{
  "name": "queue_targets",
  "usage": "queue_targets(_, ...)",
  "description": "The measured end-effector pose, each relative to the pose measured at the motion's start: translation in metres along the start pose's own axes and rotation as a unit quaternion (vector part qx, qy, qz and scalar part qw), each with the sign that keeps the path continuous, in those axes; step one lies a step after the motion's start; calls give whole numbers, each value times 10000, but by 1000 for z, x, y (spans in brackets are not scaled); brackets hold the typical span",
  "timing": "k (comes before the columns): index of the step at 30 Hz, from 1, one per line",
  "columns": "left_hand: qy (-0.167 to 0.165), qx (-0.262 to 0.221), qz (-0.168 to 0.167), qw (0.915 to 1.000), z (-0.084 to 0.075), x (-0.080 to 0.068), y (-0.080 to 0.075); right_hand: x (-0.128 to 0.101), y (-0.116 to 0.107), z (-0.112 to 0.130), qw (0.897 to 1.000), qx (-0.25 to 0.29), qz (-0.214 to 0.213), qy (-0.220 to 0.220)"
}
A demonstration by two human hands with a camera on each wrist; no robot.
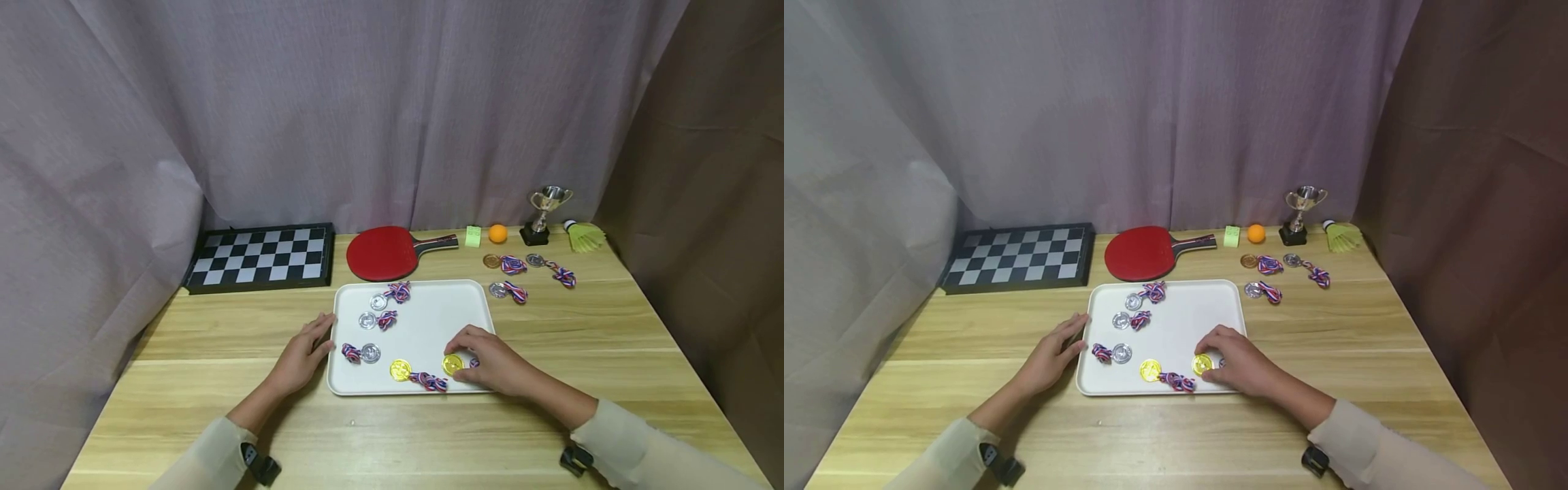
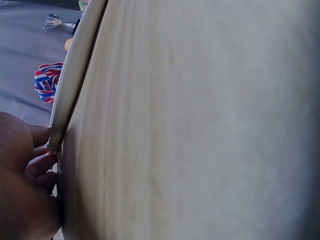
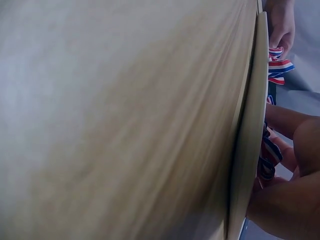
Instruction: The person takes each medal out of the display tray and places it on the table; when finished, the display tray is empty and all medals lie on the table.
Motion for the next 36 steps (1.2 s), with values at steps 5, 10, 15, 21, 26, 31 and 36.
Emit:
queue_targets(5,25,1,-26,10000,-1,0,0,2,1,1,9999,63,14,-85)
queue_targets(10,48,-24,-32,10000,-1,-1,0,3,2,-2,9997,244,90,42)
queue_targets(15,4,-27,-3,10000,0,-1,1,4,1,-4,9991,378,86,157)
queue_targets(21,-70,54,35,10000,2,1,1,8,-1,-3,9985,511,7,208)
queue_targets(26,-111,61,73,9999,2,2,1,13,-9,-4,9948,861,25,552)
queue_targets(31,-100,67,76,9999,2,2,1,18,-28,-14,9815,1574,-111,1089)
queue_targets(36,-75,53,39,10000,1,1,1,17,-54,-37,9680,1837,-589,1605)
Point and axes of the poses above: each hand's wrist, its own x-axis towards the middle knuckle, its own y-axis out of the palm, z = x × y, the point moved 5 cm from there along x, towards the middle knuckle, and after that the axes turned 10 degrees about -z, right-handed, at the moved point
